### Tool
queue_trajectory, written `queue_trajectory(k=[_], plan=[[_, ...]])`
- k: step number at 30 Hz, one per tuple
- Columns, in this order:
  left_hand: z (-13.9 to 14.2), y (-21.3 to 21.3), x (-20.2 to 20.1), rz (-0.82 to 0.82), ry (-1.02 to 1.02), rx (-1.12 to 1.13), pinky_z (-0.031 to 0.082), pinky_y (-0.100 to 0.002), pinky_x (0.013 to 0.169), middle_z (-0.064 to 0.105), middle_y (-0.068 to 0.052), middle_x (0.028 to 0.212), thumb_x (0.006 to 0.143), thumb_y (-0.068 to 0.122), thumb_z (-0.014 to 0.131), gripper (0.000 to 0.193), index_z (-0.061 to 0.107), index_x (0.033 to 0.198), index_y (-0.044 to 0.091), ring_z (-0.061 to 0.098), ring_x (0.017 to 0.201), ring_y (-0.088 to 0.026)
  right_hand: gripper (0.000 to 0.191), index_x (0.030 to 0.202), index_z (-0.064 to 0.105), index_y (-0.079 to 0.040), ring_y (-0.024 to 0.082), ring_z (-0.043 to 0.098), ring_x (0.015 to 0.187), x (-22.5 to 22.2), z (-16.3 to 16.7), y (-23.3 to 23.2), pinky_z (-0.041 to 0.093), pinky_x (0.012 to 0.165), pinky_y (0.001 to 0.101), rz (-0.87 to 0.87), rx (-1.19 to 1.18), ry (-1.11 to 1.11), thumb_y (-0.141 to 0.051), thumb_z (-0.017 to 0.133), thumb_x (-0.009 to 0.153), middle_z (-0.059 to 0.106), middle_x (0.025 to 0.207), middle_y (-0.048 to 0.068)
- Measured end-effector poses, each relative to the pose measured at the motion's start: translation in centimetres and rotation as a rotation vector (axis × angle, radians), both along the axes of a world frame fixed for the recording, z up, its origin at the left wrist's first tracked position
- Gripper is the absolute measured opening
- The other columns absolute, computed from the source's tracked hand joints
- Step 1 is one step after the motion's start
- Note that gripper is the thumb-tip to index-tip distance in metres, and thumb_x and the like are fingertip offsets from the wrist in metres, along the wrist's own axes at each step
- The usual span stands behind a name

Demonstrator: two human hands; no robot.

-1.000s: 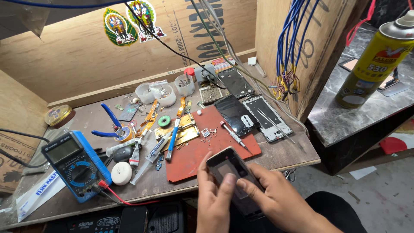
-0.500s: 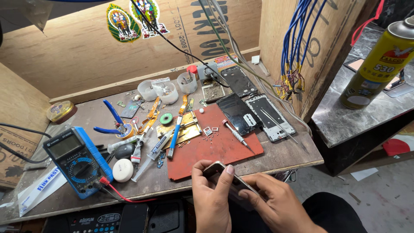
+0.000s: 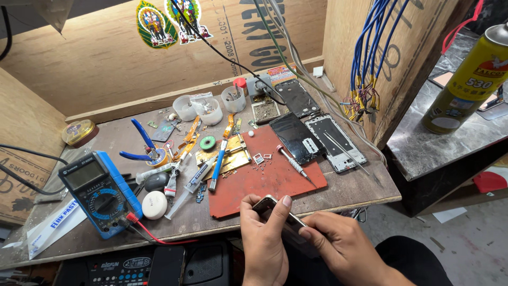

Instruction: The person uses a precision screwdriver to remove screws from the back of a disassembled smartphone. They then lift and inspect the phone's back cover and internal components, rotating the device to view different sides.

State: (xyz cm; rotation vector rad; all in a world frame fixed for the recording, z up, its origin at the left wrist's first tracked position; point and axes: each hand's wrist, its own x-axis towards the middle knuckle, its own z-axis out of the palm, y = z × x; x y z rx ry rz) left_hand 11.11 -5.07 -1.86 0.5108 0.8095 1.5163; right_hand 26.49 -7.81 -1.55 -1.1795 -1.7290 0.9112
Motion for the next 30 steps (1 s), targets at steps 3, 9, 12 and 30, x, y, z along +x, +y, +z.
queue_trajectory(k=[3, 9, 12, 30], plan=[[0.1, 0.1, 0.2, 0.022, 0.010, -0.027, 0.049, -0.025, 0.068, 0.058, -0.002, 0.085, 0.083, 0.002, 0.077, 0.043, 0.045, 0.111, 0.010, 0.059, 0.075, -0.009, 0.026, 0.103, 0.074, -0.003, 0.019, 0.070, 0.082, 0.2, -0.1, 0.1, 0.057, 0.071, 0.0309, 0.047, 0.038, -0.013, -0.026, 0.071, 0.092, 0.076, 0.088, 0.008], [0.2, 0.4, -0.2, 0.126, -0.115, -0.132, 0.053, -0.032, 0.073, 0.060, -0.005, 0.088, 0.086, 0.013, 0.073, 0.036, 0.046, 0.109, 0.008, 0.062, 0.079, -0.014, 0.043, 0.123, 0.066, -0.004, 0.014, 0.072, 0.099, 0.4, -1.8, -0.1, 0.057, 0.088, 0.0320, 0.013, -0.254, 0.460, -0.015, 0.075, 0.083, 0.076, 0.110, 0.009], [-0.5, 0.3, -0.5, 0.101, -0.150, -0.199, 0.055, -0.036, 0.075, 0.063, -0.005, 0.089, 0.086, 0.017, 0.069, 0.032, 0.047, 0.108, 0.010, 0.065, 0.081, -0.016, 0.040, 0.123, 0.065, -0.001, 0.017, 0.071, 0.094, 1.0, -2.7, 0.2, 0.058, 0.082, 0.0340, -0.123, -0.324, 0.623, -0.006, 0.075, 0.084, 0.074, 0.105, 0.012], [-3.6, -3.2, -0.3, -0.287, 0.659, 0.178, 0.044, -0.021, 0.064, 0.066, 0.001, 0.073, 0.100, 0.026, 0.062, 0.024, 0.066, 0.096, 0.002, 0.053, 0.071, -0.003, 0.039, 0.121, 0.061, 0.000, 0.013, 0.069, 0.077, 0.7, -1.8, 1.7, 0.058, 0.067, 0.0281, -0.147, -0.466, 0.816, -0.028, 0.062, 0.094, 0.074, 0.090, 0.009]])
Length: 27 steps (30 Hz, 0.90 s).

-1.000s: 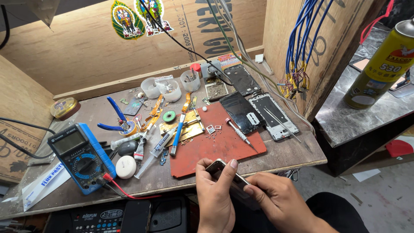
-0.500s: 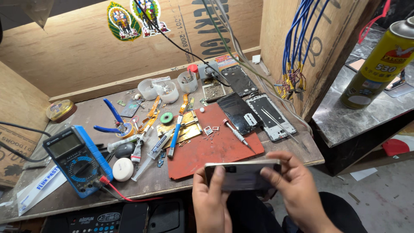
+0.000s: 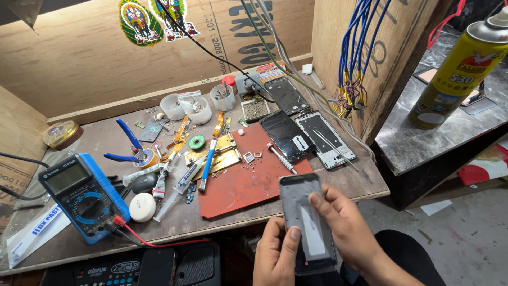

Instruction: The person uses a precision screwdriver to remove screws from the back of a disassembled smartphone. They then lift and inspect the phone's back cover and internal components, rotating the device to view different sides.

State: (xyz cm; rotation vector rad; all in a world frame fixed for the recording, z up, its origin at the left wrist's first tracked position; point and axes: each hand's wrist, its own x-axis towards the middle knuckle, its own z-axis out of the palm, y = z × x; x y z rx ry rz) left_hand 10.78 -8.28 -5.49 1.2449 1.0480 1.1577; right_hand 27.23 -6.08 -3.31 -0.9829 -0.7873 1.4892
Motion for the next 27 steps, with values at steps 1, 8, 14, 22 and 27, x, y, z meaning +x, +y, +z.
queue_trajectory(k=[1, 8, 14, 22, 27], plan=[[0.0, 0.0, 0.1, 0.036, -0.014, 0.007, 0.043, -0.021, 0.064, 0.064, 0.000, 0.072, 0.100, 0.025, 0.062, 0.024, 0.066, 0.096, 0.002, 0.051, 0.070, -0.003, 0.043, 0.118, 0.063, 0.003, 0.014, 0.069, 0.075, 0.0, -0.3, -0.5, 0.058, 0.066, 0.0285, 0.067, -0.025, -0.020, -0.034, 0.058, 0.098, 0.074, 0.088, 0.010], [0.5, 0.6, -0.7, -0.078, 0.008, 0.040, 0.045, -0.023, 0.064, 0.069, -0.002, 0.076, 0.104, 0.035, 0.051, 0.041, 0.071, 0.109, 0.000, 0.057, 0.071, -0.005, 0.051, 0.112, 0.071, 0.004, 0.015, 0.070, 0.078, 0.5, -1.7, -2.3, 0.057, 0.071, 0.0277, 0.144, 0.042, -0.188, -0.040, 0.047, 0.101, 0.076, 0.088, 0.012], [-1.0, -0.4, -0.5, -0.046, -0.194, -0.062, 0.050, -0.025, 0.071, 0.077, -0.011, 0.087, 0.101, 0.035, 0.055, 0.046, 0.073, 0.112, -0.006, 0.067, 0.078, -0.010, 0.055, 0.120, 0.069, 0.004, 0.016, 0.072, 0.085, 0.0, -1.4, -3.2, 0.058, 0.076, 0.0281, 0.164, -0.027, 0.010, -0.041, 0.048, 0.096, 0.076, 0.092, 0.014], [-5.5, 0.7, 0.0, -0.098, -0.566, -0.230, 0.052, -0.031, 0.078, 0.074, -0.015, 0.097, 0.101, 0.038, 0.055, 0.051, 0.066, 0.117, -0.009, 0.066, 0.085, -0.015, 0.053, 0.114, 0.066, 0.009, 0.016, 0.070, 0.075, 0.5, -1.3, -2.9, 0.057, 0.066, 0.0287, 0.225, -0.031, 0.181, -0.040, 0.051, 0.101, 0.073, 0.088, 0.015], [-3.2, 1.3, -0.8, -0.187, -0.340, 0.100, 0.053, -0.026, 0.080, 0.075, -0.011, 0.099, 0.101, 0.045, 0.049, 0.056, 0.067, 0.112, -0.006, 0.067, 0.090, -0.011, 0.050, 0.116, 0.068, 0.009, 0.014, 0.069, 0.077, 0.8, -1.3, -2.7, 0.056, 0.067, 0.0274, 0.199, -0.027, 0.015, -0.036, 0.054, 0.099, 0.074, 0.089, 0.013]])
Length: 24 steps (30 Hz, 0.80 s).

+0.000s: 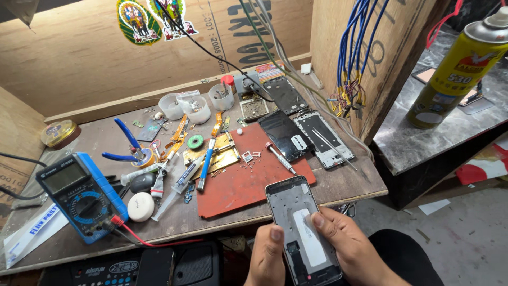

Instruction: The person uses a precision screwdriver to remove screws from the back of a disassembled smartphone. They then lift and inspect the phone's back cover and internal components, rotating the device to view different sides.

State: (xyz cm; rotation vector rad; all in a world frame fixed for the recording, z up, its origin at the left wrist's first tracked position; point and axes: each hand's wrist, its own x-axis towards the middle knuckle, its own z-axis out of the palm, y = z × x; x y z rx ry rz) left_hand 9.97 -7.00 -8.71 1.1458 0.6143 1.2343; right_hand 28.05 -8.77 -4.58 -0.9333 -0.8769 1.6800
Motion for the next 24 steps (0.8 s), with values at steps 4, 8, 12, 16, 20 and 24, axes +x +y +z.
queue_trajectory(k=[4, 8, 12, 16, 20, 24], plan=[[2.8, 0.4, -0.9, 0.018, 0.047, -0.030, 0.054, -0.025, 0.069, 0.076, -0.007, 0.084, 0.103, 0.050, 0.036, 0.066, 0.073, 0.101, -0.005, 0.069, 0.076, -0.010, 0.049, 0.123, 0.069, 0.001, 0.012, 0.069, 0.079, -0.2, -0.1, 0.1, 0.057, 0.072, 0.0258, 0.080, 0.054, -0.106, -0.038, 0.055, 0.096, 0.075, 0.091, 0.009], [3.3, 0.5, -0.5, 0.024, 0.134, -0.079, 0.049, -0.025, 0.064, 0.071, -0.004, 0.078, 0.106, 0.044, 0.042, 0.059, 0.072, 0.096, -0.006, 0.061, 0.070, -0.009, 0.050, 0.115, 0.071, 0.001, 0.010, 0.069, 0.079, 0.2, -0.1, 0.9, 0.057, 0.073, 0.0249, 0.109, 0.118, -0.149, -0.041, 0.050, 0.097, 0.075, 0.089, 0.005], [2.4, 0.3, -0.3, 0.018, 0.277, 0.026, 0.035, -0.024, 0.056, 0.052, 0.002, 0.065, 0.112, 0.042, 0.042, 0.058, 0.063, 0.083, -0.004, 0.043, 0.062, -0.005, 0.050, 0.098, 0.070, 0.004, 0.008, 0.061, 0.068, 0.7, -0.1, 1.6, 0.053, 0.063, 0.0243, 0.067, 0.214, -0.209, -0.040, 0.048, 0.107, 0.069, 0.078, 0.003], [2.2, -0.1, -0.8, -0.005, 0.314, 0.019, 0.033, -0.025, 0.054, 0.049, 0.006, 0.062, 0.110, 0.041, 0.044, 0.057, 0.064, 0.079, -0.002, 0.041, 0.061, -0.004, 0.049, 0.097, 0.069, 0.005, 0.007, 0.057, 0.068, 0.4, 0.2, 1.1, 0.049, 0.061, 0.0231, 0.094, 0.185, -0.135, -0.039, 0.050, 0.109, 0.065, 0.076, 0.002], [2.8, -0.1, -0.6, 0.004, 0.208, -0.142, 0.033, -0.025, 0.053, 0.050, 0.006, 0.062, 0.107, 0.046, 0.040, 0.061, 0.070, 0.082, -0.002, 0.041, 0.060, -0.004, 0.046, 0.104, 0.071, -0.001, 0.008, 0.065, 0.071, 0.5, 1.2, 0.8, 0.054, 0.064, 0.0238, 0.149, 0.089, -0.147, -0.041, 0.049, 0.097, 0.072, 0.081, 0.003], [2.8, 0.1, -0.6, -0.034, 0.174, -0.089, 0.039, -0.024, 0.060, 0.057, 0.004, 0.069, 0.107, 0.047, 0.039, 0.061, 0.070, 0.089, -0.003, 0.047, 0.067, -0.005, 0.052, 0.097, 0.070, 0.001, 0.009, 0.064, 0.066, 0.5, 1.5, 1.2, 0.053, 0.059, 0.0246, 0.164, 0.093, -0.210, -0.045, 0.046, 0.101, 0.071, 0.077, 0.004]])
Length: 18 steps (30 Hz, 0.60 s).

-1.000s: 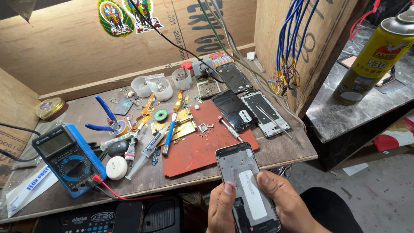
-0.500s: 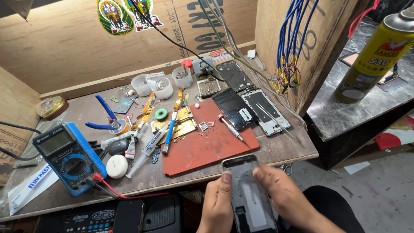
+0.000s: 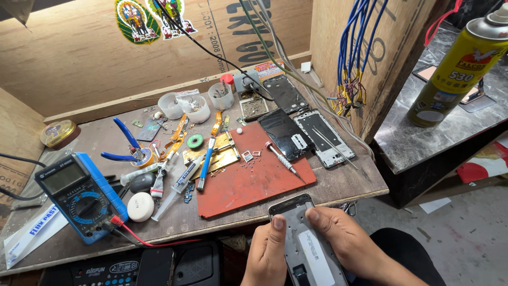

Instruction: The person uses a precision screwdriver to remove screws from the back of a disassembled smartphone. They then lift and inspect the phone's back cover and internal components, rotating the device to view different sides.

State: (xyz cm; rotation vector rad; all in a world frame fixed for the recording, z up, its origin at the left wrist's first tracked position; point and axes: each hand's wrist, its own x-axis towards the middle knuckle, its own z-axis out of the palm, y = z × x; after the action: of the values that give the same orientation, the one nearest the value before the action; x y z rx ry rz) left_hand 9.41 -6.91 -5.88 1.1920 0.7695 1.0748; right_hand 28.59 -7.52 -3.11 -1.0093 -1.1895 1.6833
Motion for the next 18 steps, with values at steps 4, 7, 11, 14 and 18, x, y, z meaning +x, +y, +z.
queue_trajectory(k=[4, 7, 11, 14, 18], plan=[[-0.5, -0.2, 0.0, 0.123, 0.158, 0.025, 0.044, -0.024, 0.062, 0.058, 0.000, 0.070, 0.110, 0.045, 0.040, 0.062, 0.073, 0.090, -0.004, 0.050, 0.069, -0.006, 0.058, 0.096, 0.071, 0.004, 0.009, 0.061, 0.063, -0.3, -0.4, -0.1, 0.051, 0.057, 0.0241, -0.023, 0.056, 0.009, -0.048, 0.045, 0.104, 0.069, 0.075, 0.005], [-0.5, -0.2, 0.5, 0.075, -0.158, -0.046, 0.049, -0.027, 0.064, 0.069, -0.006, 0.079, 0.105, 0.046, 0.042, 0.059, 0.072, 0.100, -0.004, 0.062, 0.071, -0.011, 0.057, 0.099, 0.069, 0.003, 0.010, 0.064, 0.066, -0.9, -0.7, -0.2, 0.053, 0.060, 0.0243, -0.012, 0.082, 0.134, -0.050, 0.046, 0.101, 0.070, 0.077, 0.006], [0.1, -0.2, 0.4, 0.012, -0.259, -0.109, 0.051, -0.028, 0.065, 0.073, -0.010, 0.084, 0.102, 0.049, 0.046, 0.062, 0.072, 0.103, -0.007, 0.066, 0.074, -0.013, 0.057, 0.098, 0.068, 0.003, 0.013, 0.065, 0.066, -1.5, -0.9, -0.1, 0.054, 0.060, 0.0265, -0.055, -0.016, 0.189, -0.050, 0.047, 0.099, 0.071, 0.078, 0.009], [-0.3, -0.5, 0.4, 0.047, -0.260, -0.126, 0.051, -0.028, 0.065, 0.073, -0.010, 0.084, 0.101, 0.049, 0.049, 0.061, 0.072, 0.103, -0.007, 0.065, 0.074, -0.013, 0.059, 0.103, 0.068, 0.004, 0.014, 0.069, 0.073, -1.6, -1.3, -0.4, 0.057, 0.066, 0.0281, -0.021, -0.034, 0.265, -0.051, 0.048, 0.095, 0.074, 0.084, 0.010], [-2.3, 0.5, 0.2, 0.095, -0.126, -0.189, 0.050, -0.026, 0.068, 0.070, -0.006, 0.081, 0.100, 0.044, 0.050, 0.052, 0.071, 0.100, -0.004, 0.061, 0.075, -0.010, 0.059, 0.107, 0.069, 0.003, 0.013, 0.068, 0.074, -1.4, -2.5, 0.3, 0.056, 0.067, 0.0282, -0.089, -0.068, 0.146, -0.052, 0.049, 0.097, 0.073, 0.084, 0.008]])
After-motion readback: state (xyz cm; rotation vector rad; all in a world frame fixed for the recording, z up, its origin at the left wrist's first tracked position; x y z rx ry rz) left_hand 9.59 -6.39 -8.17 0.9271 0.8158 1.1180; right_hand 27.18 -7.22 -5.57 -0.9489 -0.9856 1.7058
